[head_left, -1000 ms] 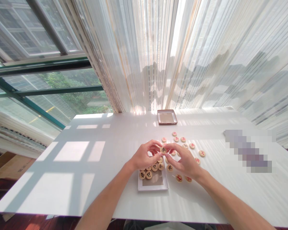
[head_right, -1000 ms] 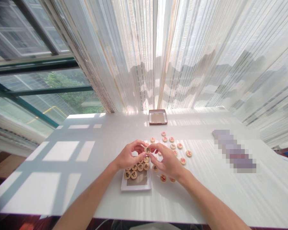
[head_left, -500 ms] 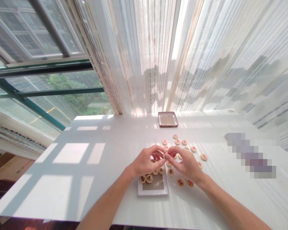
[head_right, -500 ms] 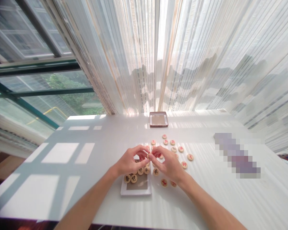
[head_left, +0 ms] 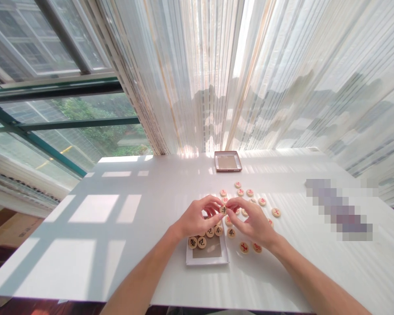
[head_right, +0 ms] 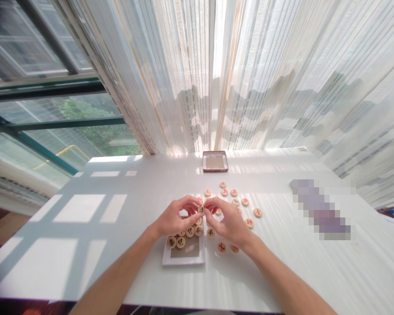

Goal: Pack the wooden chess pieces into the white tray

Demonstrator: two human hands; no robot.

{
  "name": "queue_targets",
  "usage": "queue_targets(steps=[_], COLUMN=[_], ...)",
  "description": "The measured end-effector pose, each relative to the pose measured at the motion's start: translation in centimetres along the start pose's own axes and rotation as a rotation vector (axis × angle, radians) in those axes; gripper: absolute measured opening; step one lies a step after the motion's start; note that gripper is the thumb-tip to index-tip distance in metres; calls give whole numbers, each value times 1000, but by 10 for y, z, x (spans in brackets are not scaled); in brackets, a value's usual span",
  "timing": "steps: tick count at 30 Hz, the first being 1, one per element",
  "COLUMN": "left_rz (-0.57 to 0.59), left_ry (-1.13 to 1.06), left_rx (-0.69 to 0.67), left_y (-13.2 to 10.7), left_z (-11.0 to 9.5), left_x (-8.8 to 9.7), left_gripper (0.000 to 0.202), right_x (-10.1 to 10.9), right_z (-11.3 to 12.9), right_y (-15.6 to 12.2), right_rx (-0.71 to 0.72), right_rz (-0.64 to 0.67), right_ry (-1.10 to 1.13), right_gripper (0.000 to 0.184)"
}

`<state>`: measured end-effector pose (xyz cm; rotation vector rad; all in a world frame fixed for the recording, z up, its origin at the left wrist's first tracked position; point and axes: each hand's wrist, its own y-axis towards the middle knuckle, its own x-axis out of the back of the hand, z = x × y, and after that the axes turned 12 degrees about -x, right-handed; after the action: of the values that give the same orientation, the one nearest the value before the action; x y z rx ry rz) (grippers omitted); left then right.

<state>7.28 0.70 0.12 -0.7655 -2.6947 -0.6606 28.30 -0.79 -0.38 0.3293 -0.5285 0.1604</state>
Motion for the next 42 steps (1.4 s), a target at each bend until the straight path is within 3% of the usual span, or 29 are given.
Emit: queue_targets(steps=[8,24,42], left_rz=[-5,-25,-18], left_ry=[-26,-48,-8], left_rx=[16,-22,15], left_y=[0,1,1], left_z=[2,1,0], left_x=[1,-4,-6], left_gripper=[27,28,27], right_x=[3,1,2], right_z=[2,0,2], right_y=[1,2,4], right_rx=[39,-24,-26], right_rz=[43,52,48], right_ry=[23,31,69], right_gripper=[19,7,8])
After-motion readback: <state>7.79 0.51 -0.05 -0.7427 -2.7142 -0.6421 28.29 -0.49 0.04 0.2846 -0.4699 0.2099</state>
